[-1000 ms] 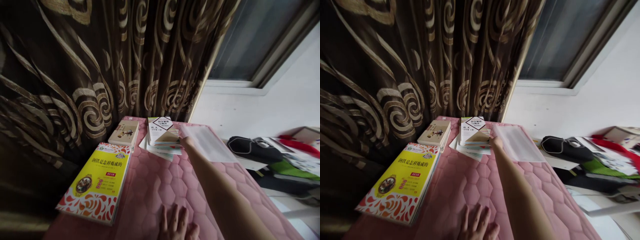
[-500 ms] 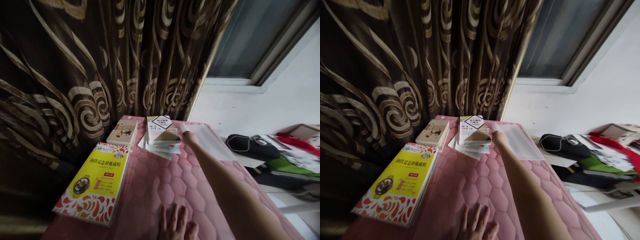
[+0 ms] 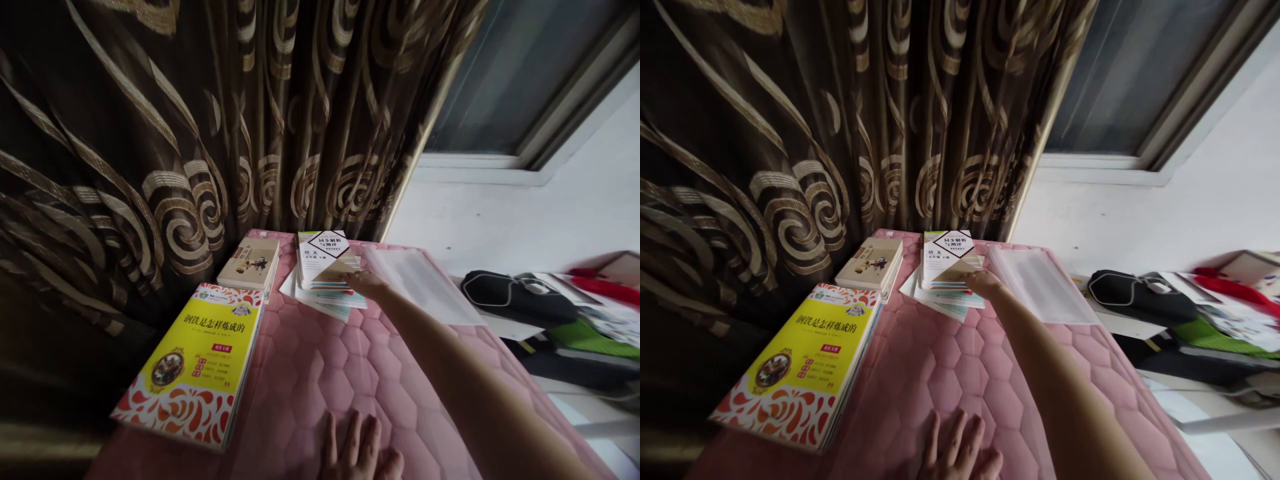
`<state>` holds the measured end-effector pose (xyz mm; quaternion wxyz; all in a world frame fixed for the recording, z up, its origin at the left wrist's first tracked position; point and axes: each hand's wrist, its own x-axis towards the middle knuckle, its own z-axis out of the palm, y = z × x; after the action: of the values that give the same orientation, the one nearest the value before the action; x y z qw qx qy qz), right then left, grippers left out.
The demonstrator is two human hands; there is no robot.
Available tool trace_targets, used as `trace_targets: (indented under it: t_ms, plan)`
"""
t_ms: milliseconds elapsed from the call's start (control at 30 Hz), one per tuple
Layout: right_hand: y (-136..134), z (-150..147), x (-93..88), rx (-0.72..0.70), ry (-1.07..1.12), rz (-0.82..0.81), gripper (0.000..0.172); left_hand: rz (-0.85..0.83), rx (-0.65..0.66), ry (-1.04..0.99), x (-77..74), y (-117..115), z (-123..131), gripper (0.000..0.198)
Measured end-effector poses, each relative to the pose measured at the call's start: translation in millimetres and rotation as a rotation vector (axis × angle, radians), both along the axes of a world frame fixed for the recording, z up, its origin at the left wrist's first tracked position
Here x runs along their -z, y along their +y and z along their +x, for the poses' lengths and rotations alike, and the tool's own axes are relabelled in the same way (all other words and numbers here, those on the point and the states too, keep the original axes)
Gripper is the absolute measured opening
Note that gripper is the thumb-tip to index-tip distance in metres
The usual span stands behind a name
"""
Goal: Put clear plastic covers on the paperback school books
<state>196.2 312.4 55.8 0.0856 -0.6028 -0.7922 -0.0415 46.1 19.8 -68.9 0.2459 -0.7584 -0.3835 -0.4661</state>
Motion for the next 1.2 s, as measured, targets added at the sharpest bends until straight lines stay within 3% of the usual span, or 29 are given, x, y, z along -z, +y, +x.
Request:
trace_targets:
  t_ms: [200, 333, 467, 600, 700, 800, 867, 967, 1033, 1133, 1200]
  plan:
    - [-8.9, -11.7, -18.6, -0.044, 0.082, -0.018, 0.023, -0.041, 0.008, -0.035, 1.6, -2.0, 2.4, 0.012]
    - [-40.2, -17.1, -35.9, -0.135, 0.165, 0.004, 0.023, -0.102, 0.018, 0.044, -0.4, -4.5, -5.6, 0.018]
    - [-119.7, -13.7, -37.4, -0.268, 0.130, -0.002, 0.020, -0.318, 0.107, 0.253, -13.0, -11.1, -21.8, 0.040]
    - [-231.0, -1.0, -21.6, -0.609, -0.018, 0.237, 0.037, -0.587, 0.237, 0.338, -34.8, -18.0, -35.0, 0.066]
    - [-302.1, 6.9, -9.6, -0.699, 0.004, 0.273, 0.043, -0.801, 0.267, 0.287, -44.8, -24.1, -34.4, 0.058]
    - [-342.5, 14.1, -4.6, -0.563, 0.156, 0.142, 0.041, -0.902, 0.173, 0.244, -44.2, -36.0, -25.8, 0.040]
    - [-352.7, 22.5, -3.4, -0.368, 0.386, 0.035, 0.034, -0.798, 0.069, 0.243, -41.4, -48.1, -19.2, 0.035]
    - [-352.6, 42.0, 2.7, 0.092, 0.843, -0.050, 0.027, -0.622, 0.024, 0.279, -44.8, -66.3, -15.0, 0.020]
    - [-349.2, 54.4, 11.1, 0.392, 1.104, -0.091, 0.034, -0.630, 0.079, 0.325, -55.7, -71.2, -17.4, 0.007]
    - [-346.0, 61.5, 24.6, 0.578, 1.358, -0.213, 0.042, -0.684, 0.159, 0.378, -76.4, -60.0, -24.2, 0.011]
    - [-345.1, 57.5, 29.9, 0.597, 1.450, -0.294, 0.041, -0.650, 0.210, 0.391, -83.6, -44.1, -26.7, 0.033]
